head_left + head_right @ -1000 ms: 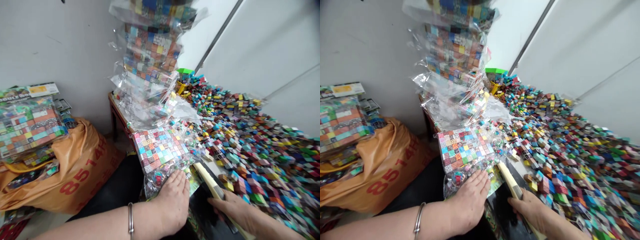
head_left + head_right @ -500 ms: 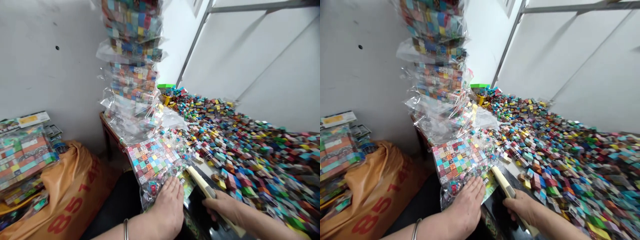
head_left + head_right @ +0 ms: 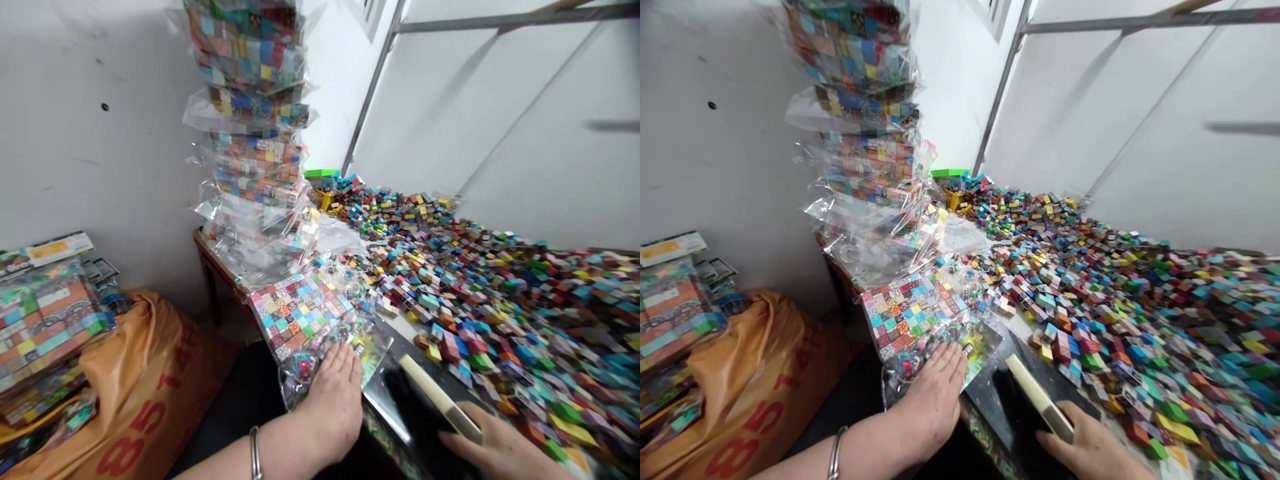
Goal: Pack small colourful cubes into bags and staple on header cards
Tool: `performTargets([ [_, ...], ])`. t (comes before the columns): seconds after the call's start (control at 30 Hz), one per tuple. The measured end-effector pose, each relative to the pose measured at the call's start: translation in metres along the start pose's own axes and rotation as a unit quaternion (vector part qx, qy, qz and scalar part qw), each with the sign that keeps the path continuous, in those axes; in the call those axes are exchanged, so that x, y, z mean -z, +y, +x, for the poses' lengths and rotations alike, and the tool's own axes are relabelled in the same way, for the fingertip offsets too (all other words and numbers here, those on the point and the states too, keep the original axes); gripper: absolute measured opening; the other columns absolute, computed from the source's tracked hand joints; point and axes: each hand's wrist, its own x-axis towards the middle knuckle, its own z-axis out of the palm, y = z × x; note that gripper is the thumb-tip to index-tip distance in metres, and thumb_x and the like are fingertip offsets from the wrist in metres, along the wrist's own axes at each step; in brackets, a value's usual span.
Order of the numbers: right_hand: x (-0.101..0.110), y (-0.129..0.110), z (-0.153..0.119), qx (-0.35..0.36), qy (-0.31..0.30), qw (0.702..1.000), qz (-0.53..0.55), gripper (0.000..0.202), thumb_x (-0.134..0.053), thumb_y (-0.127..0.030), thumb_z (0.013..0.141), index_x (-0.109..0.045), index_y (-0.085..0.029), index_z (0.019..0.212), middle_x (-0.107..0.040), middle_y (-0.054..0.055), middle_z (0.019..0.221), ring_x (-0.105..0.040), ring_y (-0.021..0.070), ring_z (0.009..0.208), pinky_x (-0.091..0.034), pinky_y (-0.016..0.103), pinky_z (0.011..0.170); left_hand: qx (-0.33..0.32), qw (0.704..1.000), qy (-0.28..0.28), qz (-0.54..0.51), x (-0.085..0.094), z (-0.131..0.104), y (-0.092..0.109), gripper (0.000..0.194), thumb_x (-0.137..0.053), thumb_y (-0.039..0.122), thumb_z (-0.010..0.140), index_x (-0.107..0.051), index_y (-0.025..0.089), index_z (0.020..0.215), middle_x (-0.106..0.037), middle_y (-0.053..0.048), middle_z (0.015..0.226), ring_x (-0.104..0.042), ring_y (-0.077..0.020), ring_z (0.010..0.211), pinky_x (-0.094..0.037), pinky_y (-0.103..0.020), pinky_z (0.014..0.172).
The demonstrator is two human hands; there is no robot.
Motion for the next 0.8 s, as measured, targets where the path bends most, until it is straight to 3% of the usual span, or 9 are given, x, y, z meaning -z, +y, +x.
performTargets([
  [0.13, -0.001, 0.036, 0.010, 0.006, 0.112, 0.987, -0.116, 0.053, -0.059, -0.055, 0.057, -0.059, -0.014, 0.091, -0.064, 0.015, 0.091, -0.057, 0.0335, 0.089, -0.044, 0.039, 0.078, 0.003, 1.000, -0.005, 0.012, 0.000, 0.001, 0.000, 0.052, -0.034, 0.029, 0.084, -0.035, 0.003, 0.129, -0.029, -0.018, 0.138, -0.022, -0.0279, 0.129, -0.019, -0.043, 0.108],
  [0.2, -0.003, 0.033, 0.009, 0.025, 0.178, 0.969, -0.170, 0.065, -0.058, -0.057, 0.057, -0.056, -0.009, 0.102, -0.056, 0.021, 0.107, -0.049, 0.0395, 0.101, -0.038, 0.048, 0.086, -0.001, 1.000, 0.007, 0.016, 0.000, 0.000, 0.000, 0.052, -0.034, 0.029, 0.084, -0.035, 0.003, 0.129, -0.029, -0.018, 0.138, -0.022, -0.0271, 0.129, -0.018, -0.042, 0.108],
  [0.27, -0.011, 0.010, 0.001, 0.060, 0.199, 0.968, -0.139, 0.062, -0.055, -0.056, 0.062, -0.054, -0.010, 0.104, -0.052, 0.021, 0.111, -0.046, 0.0388, 0.105, -0.034, 0.051, 0.090, -0.001, 1.000, 0.010, 0.021, 0.001, 0.000, 0.001, 0.052, -0.034, 0.028, 0.084, -0.035, 0.003, 0.129, -0.029, -0.018, 0.138, -0.022, -0.0268, 0.129, -0.017, -0.041, 0.108],
  [0.3, -0.018, -0.006, -0.003, 0.079, 0.165, 0.981, -0.070, 0.054, -0.052, -0.055, 0.067, -0.054, -0.012, 0.099, -0.055, 0.018, 0.104, -0.050, 0.0340, 0.100, -0.038, 0.046, 0.088, 0.001, 1.000, 0.007, 0.026, 0.002, -0.001, 0.002, 0.052, -0.034, 0.028, 0.084, -0.035, 0.003, 0.129, -0.030, -0.018, 0.138, -0.022, -0.0267, 0.129, -0.017, -0.041, 0.108],
  [0.37, -0.036, -0.041, -0.011, 0.066, -0.028, 0.989, 0.128, 0.039, -0.041, -0.053, 0.078, -0.053, -0.018, 0.091, -0.060, 0.009, 0.092, -0.059, 0.0214, 0.082, -0.048, 0.033, 0.072, 0.005, 0.999, 0.005, 0.039, 0.003, -0.001, 0.002, 0.051, -0.034, 0.028, 0.085, -0.035, 0.004, 0.129, -0.030, -0.018, 0.138, -0.021, -0.0258, 0.130, -0.017, -0.040, 0.108],
  [0.43, -0.056, -0.070, -0.011, 0.004, -0.119, 0.947, 0.299, 0.039, -0.037, -0.056, 0.080, -0.050, -0.019, 0.083, -0.058, 0.003, 0.079, -0.059, 0.0146, 0.057, -0.046, 0.024, 0.043, 0.003, 0.998, 0.008, 0.056, 0.003, -0.002, 0.002, 0.051, -0.034, 0.029, 0.085, -0.034, 0.004, 0.130, -0.029, -0.017, 0.139, -0.020, -0.0245, 0.130, -0.018, -0.040, 0.108],
  [0.53, -0.080, -0.089, 0.001, -0.013, -0.118, 0.914, 0.389, 0.039, -0.041, -0.056, 0.079, -0.047, -0.019, 0.073, -0.054, -0.002, 0.062, -0.053, 0.0093, 0.044, -0.038, 0.018, 0.035, -0.004, 0.998, 0.004, 0.065, 0.004, -0.002, 0.001, 0.053, -0.034, 0.031, 0.085, -0.032, 0.005, 0.131, -0.027, -0.016, 0.139, -0.019, -0.0231, 0.131, -0.018, -0.038, 0.109],
  [0.67, -0.088, -0.088, 0.017, 0.006, -0.107, 0.913, 0.393, 0.048, -0.039, -0.058, 0.079, -0.046, -0.017, 0.056, -0.047, -0.003, 0.037, -0.041, 0.0064, 0.031, -0.029, 0.016, 0.033, 0.006, 1.000, 0.008, 0.027, 0.006, -0.001, 0.001, 0.051, -0.034, 0.029, 0.085, -0.036, 0.004, 0.129, -0.032, -0.016, 0.137, -0.022, -0.0230, 0.130, -0.018, -0.039, 0.109],
  [0.8, -0.088, -0.088, 0.018, 0.007, -0.094, 0.911, 0.402, 0.047, -0.040, -0.055, 0.080, -0.047, -0.016, 0.053, -0.045, -0.004, 0.035, -0.038, 0.0059, 0.030, -0.027, 0.017, 0.034, 0.008, 0.998, 0.009, -0.060, 0.019, -0.002, 0.000, 0.065, -0.041, 0.036, 0.081, -0.025, 0.000, 0.133, -0.030, -0.020, 0.138, -0.023, -0.0265, 0.129, -0.024, -0.040, 0.106],
])
